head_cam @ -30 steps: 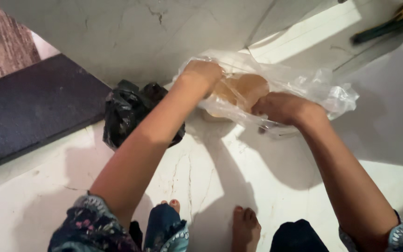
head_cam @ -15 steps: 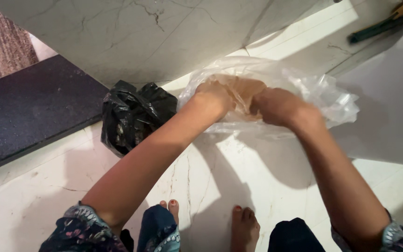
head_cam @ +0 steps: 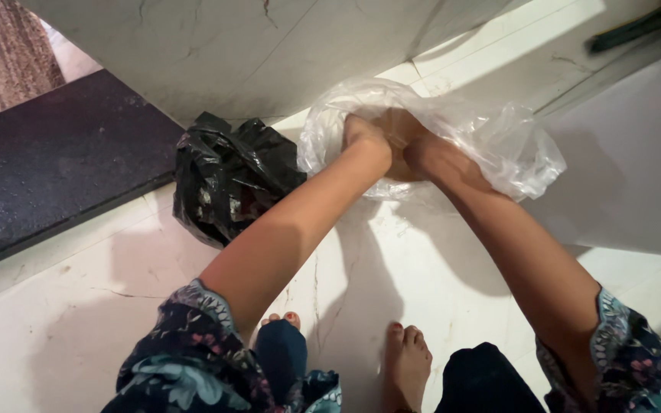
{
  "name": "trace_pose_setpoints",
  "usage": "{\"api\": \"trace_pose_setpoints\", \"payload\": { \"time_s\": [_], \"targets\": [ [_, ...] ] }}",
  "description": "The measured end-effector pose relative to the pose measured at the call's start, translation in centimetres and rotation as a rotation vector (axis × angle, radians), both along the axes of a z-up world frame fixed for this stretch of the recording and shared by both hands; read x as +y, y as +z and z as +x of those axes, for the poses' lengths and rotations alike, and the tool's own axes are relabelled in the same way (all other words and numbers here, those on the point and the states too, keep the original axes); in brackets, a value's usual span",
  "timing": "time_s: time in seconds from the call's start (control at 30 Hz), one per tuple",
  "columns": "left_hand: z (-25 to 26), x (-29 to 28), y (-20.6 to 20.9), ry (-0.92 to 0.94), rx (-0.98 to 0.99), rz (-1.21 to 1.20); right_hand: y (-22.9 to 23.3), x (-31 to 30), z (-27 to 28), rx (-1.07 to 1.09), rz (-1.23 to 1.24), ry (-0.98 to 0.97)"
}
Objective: The person removes a full plastic liner from a small trash bin, ties it closed, sets it aside, and then places a new clear plastic liner into the bin and replaces the lid.
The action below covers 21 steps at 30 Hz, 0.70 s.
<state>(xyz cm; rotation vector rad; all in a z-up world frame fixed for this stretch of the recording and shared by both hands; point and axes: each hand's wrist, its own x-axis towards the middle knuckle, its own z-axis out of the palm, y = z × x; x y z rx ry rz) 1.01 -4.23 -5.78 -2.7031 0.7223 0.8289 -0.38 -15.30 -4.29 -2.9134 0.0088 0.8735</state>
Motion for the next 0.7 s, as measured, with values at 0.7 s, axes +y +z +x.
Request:
{"api": "trace_pose_setpoints", "payload": {
  "time_s": [0.7],
  "targets": [
    [1.2, -1.1, -5.2, 0.055, 0.006, -0.029, -3.7, 0.1, 1.3, -0.020, -0.001, -0.001]
  ]
}}
